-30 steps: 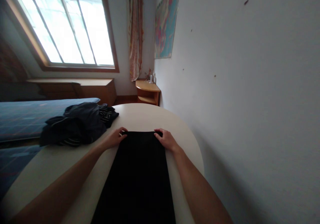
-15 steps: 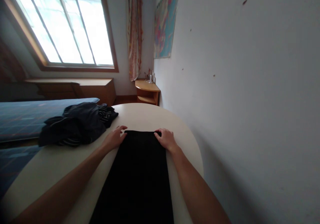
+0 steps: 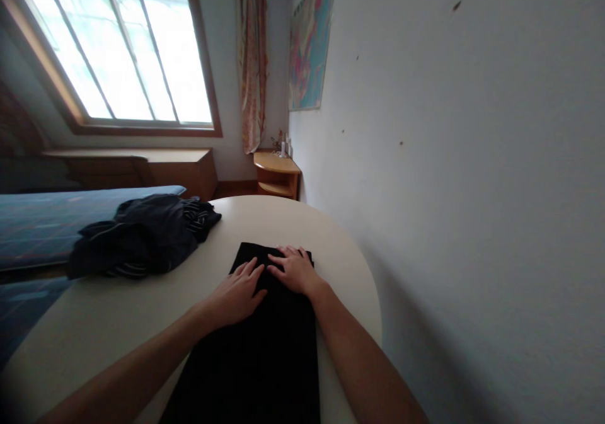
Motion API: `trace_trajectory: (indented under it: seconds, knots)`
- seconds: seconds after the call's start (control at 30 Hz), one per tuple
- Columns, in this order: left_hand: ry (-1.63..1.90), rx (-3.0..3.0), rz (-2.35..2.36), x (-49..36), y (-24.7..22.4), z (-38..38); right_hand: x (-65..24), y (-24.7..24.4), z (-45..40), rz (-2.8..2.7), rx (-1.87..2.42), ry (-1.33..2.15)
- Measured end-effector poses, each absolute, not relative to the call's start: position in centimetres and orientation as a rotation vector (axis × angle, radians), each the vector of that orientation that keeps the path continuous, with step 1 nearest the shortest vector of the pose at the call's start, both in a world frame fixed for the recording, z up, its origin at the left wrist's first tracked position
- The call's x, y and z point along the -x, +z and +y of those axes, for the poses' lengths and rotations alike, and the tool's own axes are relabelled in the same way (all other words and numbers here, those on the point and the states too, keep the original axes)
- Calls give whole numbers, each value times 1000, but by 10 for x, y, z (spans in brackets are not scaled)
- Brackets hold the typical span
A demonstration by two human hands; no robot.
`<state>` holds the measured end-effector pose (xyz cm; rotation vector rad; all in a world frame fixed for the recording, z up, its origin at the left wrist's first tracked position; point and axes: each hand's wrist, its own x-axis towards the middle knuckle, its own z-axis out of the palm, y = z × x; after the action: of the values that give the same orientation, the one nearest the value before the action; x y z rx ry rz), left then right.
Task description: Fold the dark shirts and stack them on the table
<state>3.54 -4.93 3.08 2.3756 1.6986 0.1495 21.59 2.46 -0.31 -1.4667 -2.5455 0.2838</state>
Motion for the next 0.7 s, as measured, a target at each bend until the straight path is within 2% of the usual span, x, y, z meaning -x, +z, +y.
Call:
trace_trajectory:
  seconds: [0.2, 0.37, 0.53, 0.7]
  knots:
    - [112, -2378, 1445, -56, 43, -82, -231, 2, 29, -2207, 1915, 57]
    - [-95, -2488, 1300, -58, 35, -85, -248, 2, 32, -1982, 2109, -43]
    - [-103, -2611, 1165, -25, 30, -48, -263, -4, 38, -1878, 2125, -34]
    - [172, -2628, 1401, 19, 16, -5, -278, -16, 55, -1945, 1856, 79]
